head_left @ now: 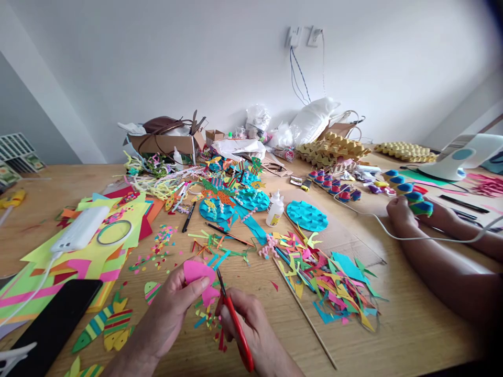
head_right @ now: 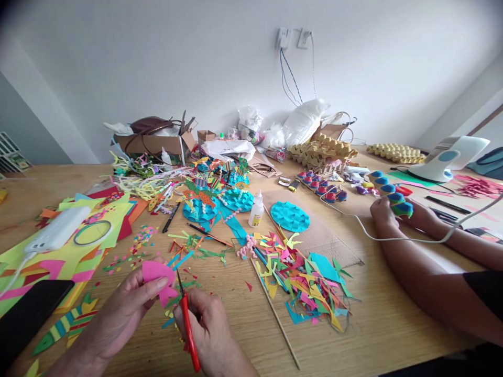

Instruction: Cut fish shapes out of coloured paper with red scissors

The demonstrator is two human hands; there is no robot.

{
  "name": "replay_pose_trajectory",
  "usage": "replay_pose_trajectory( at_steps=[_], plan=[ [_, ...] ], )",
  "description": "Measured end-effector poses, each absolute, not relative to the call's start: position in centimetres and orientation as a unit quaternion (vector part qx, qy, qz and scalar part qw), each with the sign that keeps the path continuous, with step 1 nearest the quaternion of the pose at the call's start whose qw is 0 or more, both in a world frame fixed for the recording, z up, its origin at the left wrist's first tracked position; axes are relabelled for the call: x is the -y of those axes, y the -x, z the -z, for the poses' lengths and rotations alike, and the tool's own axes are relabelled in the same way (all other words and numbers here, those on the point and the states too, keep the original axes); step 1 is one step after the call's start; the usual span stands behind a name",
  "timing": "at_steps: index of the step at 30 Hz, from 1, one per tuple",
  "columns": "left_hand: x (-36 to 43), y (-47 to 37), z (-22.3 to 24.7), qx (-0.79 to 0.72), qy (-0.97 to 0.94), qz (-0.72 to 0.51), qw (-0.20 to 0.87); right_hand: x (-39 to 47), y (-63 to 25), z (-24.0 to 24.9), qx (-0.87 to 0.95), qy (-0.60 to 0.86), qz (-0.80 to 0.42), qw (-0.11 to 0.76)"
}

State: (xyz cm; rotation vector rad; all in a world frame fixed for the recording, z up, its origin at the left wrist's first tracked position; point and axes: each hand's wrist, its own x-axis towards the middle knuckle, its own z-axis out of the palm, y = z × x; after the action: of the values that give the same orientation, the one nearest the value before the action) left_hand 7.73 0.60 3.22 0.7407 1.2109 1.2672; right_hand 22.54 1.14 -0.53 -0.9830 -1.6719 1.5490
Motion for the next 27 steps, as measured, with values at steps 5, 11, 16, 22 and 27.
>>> replay_pose_trajectory(
  at_steps=[5,11,16,22,27],
  plan=[
    [-0.6,-8.2,-3.4,-0.505,-0.284,-0.564,0.588,-1.2,-22.4,0.7,0.642,0.372,-0.586,0.325],
    [-0.7,-9.1,-3.4,-0.495,-0.257,-0.584,0.590,-1.1,-22.3,0.1,0.634,0.371,-0.586,0.342],
    [-0.5,-9.4,-3.3,-0.488,-0.248,-0.586,0.597,-1.2,-22.3,-0.1,0.630,0.359,-0.589,0.357],
    [-0.6,-9.7,-3.2,-0.500,-0.243,-0.583,0.593,-1.1,-22.2,0.2,0.614,0.379,-0.594,0.356],
    [-0.7,-9.7,-3.0,-0.504,-0.238,-0.584,0.590,-1.0,-22.1,0.1,0.600,0.387,-0.607,0.349]
  ],
)
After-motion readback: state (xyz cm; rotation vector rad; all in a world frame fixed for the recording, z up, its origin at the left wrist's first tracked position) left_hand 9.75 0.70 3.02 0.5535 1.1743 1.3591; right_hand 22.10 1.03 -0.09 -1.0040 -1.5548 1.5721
